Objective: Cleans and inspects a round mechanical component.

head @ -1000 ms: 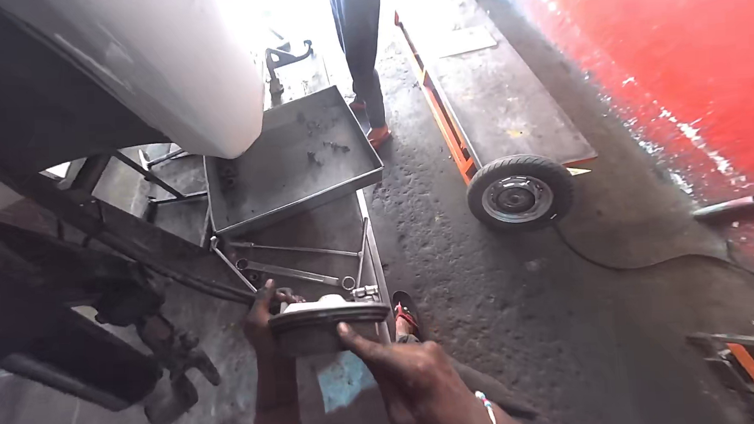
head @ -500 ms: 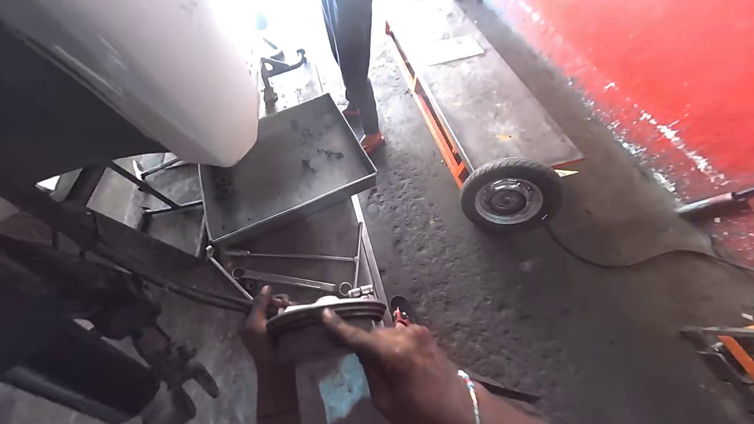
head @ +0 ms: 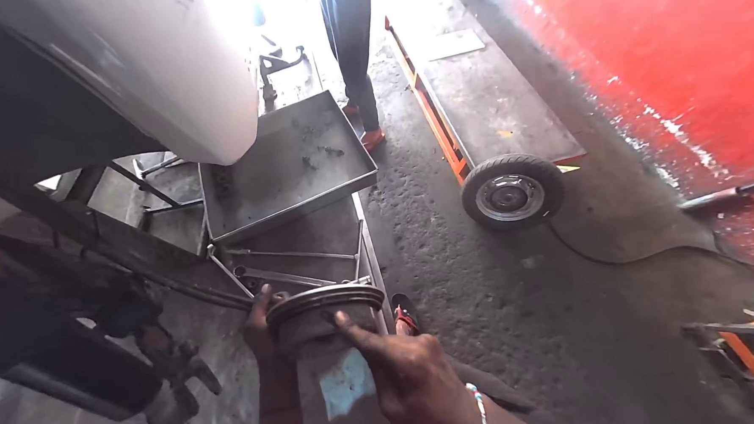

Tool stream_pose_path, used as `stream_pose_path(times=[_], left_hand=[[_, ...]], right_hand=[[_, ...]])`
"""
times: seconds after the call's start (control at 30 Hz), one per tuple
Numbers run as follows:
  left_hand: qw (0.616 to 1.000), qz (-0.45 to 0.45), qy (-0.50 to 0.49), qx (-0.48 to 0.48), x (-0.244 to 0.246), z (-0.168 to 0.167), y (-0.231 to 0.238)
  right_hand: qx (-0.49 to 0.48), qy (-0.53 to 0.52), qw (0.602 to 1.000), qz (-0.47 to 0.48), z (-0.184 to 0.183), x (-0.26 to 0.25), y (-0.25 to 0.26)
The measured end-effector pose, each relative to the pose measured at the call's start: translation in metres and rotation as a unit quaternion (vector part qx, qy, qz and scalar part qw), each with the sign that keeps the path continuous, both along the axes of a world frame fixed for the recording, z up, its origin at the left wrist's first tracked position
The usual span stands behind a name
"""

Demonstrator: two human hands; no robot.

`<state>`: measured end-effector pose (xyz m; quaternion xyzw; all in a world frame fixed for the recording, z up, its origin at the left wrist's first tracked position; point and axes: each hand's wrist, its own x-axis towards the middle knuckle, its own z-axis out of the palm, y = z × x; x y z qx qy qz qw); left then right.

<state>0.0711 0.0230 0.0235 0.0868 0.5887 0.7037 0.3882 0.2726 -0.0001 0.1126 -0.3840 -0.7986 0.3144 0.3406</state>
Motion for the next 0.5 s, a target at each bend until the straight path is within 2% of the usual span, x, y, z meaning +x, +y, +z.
stream_pose_path(times=[0.07,0.2,0.3,0.4,0.5], left_hand=[[1.0,-0.007,0.017,-0.001,-0.004,-0.007,0.0],[0.997,-0.055,-0.038,0.048,0.0,0.005,-0.001],[1.0,-0.018,-0.019,0.017,0.008,0.018,0.0],[1.0,0.003,-0.013,-0.003,0.011,0.018,0.003],[0.999,-0.01,-0.035,0.014,0.007,0.018,0.006]], right_hand=[[0.001,-0.007,1.0,0.003,0.003,-0.008,0.006],[-0.011,-0.035,0.999,0.031,0.007,0.008,-0.003],[-0.003,-0.08,0.996,0.051,0.013,0.01,0.01],[-0.074,-0.163,0.978,0.106,0.03,0.002,0.033],[-0.019,-0.081,0.991,0.101,0.013,0.016,0.019]])
